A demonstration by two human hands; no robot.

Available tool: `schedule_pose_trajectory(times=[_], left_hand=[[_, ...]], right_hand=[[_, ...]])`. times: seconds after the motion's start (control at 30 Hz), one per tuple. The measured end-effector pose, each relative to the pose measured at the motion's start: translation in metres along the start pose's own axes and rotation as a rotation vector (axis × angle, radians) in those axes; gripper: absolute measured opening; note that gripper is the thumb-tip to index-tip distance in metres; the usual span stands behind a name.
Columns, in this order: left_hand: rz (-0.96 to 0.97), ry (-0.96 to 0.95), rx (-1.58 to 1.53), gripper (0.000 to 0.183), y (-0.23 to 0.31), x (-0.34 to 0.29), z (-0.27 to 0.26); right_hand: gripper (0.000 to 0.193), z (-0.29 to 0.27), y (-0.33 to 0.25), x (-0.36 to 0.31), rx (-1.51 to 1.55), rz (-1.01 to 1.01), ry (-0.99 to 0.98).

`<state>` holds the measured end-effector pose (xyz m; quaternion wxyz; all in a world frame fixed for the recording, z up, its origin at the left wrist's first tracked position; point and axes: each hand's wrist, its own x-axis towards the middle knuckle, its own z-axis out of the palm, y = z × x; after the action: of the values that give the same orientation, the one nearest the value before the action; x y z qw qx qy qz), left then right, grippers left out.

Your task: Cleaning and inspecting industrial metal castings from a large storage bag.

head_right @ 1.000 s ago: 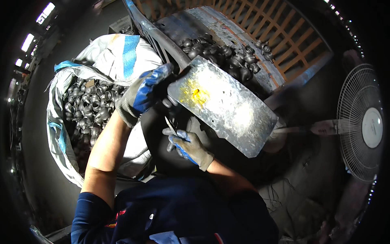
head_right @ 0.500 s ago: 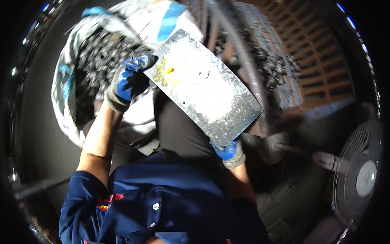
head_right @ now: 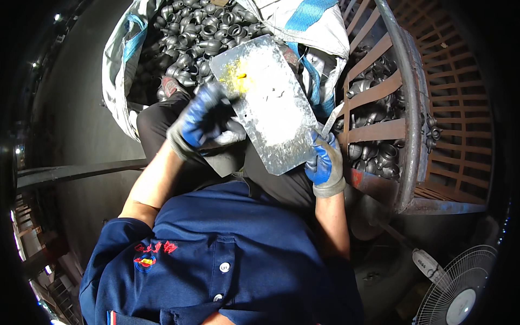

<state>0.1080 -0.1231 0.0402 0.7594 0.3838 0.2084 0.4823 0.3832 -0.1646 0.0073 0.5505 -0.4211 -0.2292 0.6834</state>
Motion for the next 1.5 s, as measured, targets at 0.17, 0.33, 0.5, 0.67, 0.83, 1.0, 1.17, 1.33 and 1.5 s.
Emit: schedule_pose_trajectory(times=[0.17, 0.33, 0.5, 0.67, 0.83, 1.0, 1.17, 1.33, 1.5], left_hand=[[0.251, -0.362, 0.667, 0.036, -0.023, 0.013, 0.035], [-0.328, -0.147, 0.415, 0.033, -0.027, 0.004, 0.043], [-0.468, 0.116, 0.238, 0.023, -0.049, 0.008, 0.058], [-0.516, 0.063, 0.174, 0.022, -0.054, 0.014, 0.056], [-0.532, 0.066, 0.357, 0.024, -0.062, 0.014, 0.055], [-0.508, 0.05, 0.408, 0.025, -0.063, 0.017, 0.056], [-0.365, 0.001, 0.557, 0.023, -0.067, 0.018, 0.055], [-0.549, 0.057, 0.262, 0.017, -0.073, 0.023, 0.054], [-0.506, 0.075, 0.308, 0.022, -0.077, 0.021, 0.054]], right_hand=[[0.022, -0.007, 0.007, 0.008, -0.556, -0.392, -0.081], [0.045, 0.006, -0.026, -0.003, -0.739, -0.396, 0.182], [0.046, 0.01, -0.035, -0.033, -0.965, -0.446, -0.015], [0.051, 0.021, -0.026, -0.047, -1.425, -0.378, -0.005], [0.05, 0.004, -0.015, -0.045, -1.307, -0.478, -0.118], [0.042, 0.009, -0.02, -0.049, -1.325, -0.429, -0.132], [0.038, 0.007, -0.033, -0.042, -1.348, -0.243, -0.244], [0.027, 0.001, -0.014, -0.038, -0.847, -0.114, -0.223], [0.023, 0.006, -0.005, -0.043, -0.787, -0.166, -0.078]])
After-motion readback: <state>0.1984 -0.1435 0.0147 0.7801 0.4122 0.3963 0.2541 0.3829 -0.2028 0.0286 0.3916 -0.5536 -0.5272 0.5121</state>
